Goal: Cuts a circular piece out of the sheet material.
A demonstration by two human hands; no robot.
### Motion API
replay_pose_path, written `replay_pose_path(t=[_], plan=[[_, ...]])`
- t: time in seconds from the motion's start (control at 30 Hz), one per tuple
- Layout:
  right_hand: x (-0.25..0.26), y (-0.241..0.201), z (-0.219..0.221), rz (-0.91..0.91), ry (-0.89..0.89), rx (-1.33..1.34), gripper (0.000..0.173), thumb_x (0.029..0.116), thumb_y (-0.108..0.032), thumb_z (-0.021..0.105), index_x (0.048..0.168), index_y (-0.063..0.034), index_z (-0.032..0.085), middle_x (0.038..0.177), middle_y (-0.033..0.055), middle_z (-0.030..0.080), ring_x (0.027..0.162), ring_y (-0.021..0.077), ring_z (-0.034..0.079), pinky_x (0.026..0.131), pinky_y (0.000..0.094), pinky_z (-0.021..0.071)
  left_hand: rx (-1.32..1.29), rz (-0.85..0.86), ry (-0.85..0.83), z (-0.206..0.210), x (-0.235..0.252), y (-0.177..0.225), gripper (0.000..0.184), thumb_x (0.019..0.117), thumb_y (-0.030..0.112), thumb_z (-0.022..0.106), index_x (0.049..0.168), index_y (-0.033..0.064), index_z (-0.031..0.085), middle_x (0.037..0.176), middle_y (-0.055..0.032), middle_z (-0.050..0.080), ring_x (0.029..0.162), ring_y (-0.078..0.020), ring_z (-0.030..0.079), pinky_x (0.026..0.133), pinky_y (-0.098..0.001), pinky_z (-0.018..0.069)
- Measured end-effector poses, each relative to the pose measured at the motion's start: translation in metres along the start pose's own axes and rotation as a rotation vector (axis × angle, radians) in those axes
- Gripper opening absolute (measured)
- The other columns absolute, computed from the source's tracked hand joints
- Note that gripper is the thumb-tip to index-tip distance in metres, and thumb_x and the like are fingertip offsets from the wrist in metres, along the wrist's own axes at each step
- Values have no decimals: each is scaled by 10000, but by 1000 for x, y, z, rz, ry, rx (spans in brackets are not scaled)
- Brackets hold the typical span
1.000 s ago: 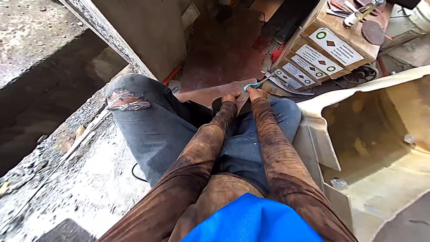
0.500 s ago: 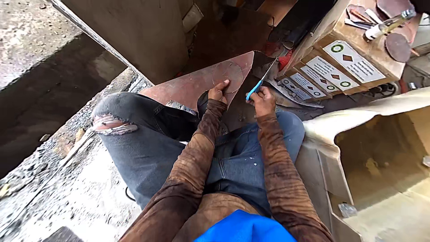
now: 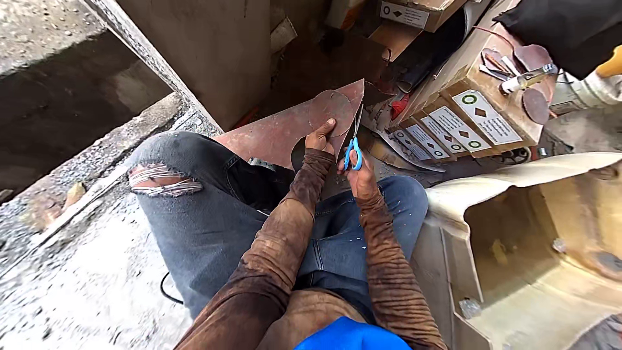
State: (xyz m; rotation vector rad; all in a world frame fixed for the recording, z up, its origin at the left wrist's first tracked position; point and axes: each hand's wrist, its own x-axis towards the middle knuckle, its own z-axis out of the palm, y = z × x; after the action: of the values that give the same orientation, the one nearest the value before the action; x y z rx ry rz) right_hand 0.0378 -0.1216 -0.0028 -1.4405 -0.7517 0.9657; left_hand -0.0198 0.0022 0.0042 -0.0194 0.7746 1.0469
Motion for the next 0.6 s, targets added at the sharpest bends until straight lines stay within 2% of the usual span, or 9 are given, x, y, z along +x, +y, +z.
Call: replay_pose_path(t=[0.2, 0.43, 0.6], plan=[[3, 10, -6, -88, -19, -88, 406, 1038, -439, 463, 1168, -65, 554, 774, -9, 636, 711, 129, 643, 742, 346, 583, -4, -7, -21, -4, -4, -2, 188, 908, -66, 673, 1087, -71, 618, 958, -173, 703, 864, -237, 697, 808, -408, 609], [6, 19, -6, -127, -3, -132, 536, 1019, -543, 476, 1248, -68, 566, 851, 10, 630, 763, 141, 633, 753, 359, 573, -2, 11, -14, -8, -3, -6, 246, 912, -53, 685, 1145, -74, 605, 1007, -186, 701, 902, -242, 699, 835, -415, 606], [6, 22, -5, -145, 30, -168, 503, 1019, -507, 473, 1228, -65, 591, 900, 29, 633, 824, 149, 641, 791, 379, 573, -20, 16, -12, -7, -4, -9, 246, 908, -64, 681, 1140, -71, 600, 999, -187, 702, 895, -251, 703, 830, -431, 610]])
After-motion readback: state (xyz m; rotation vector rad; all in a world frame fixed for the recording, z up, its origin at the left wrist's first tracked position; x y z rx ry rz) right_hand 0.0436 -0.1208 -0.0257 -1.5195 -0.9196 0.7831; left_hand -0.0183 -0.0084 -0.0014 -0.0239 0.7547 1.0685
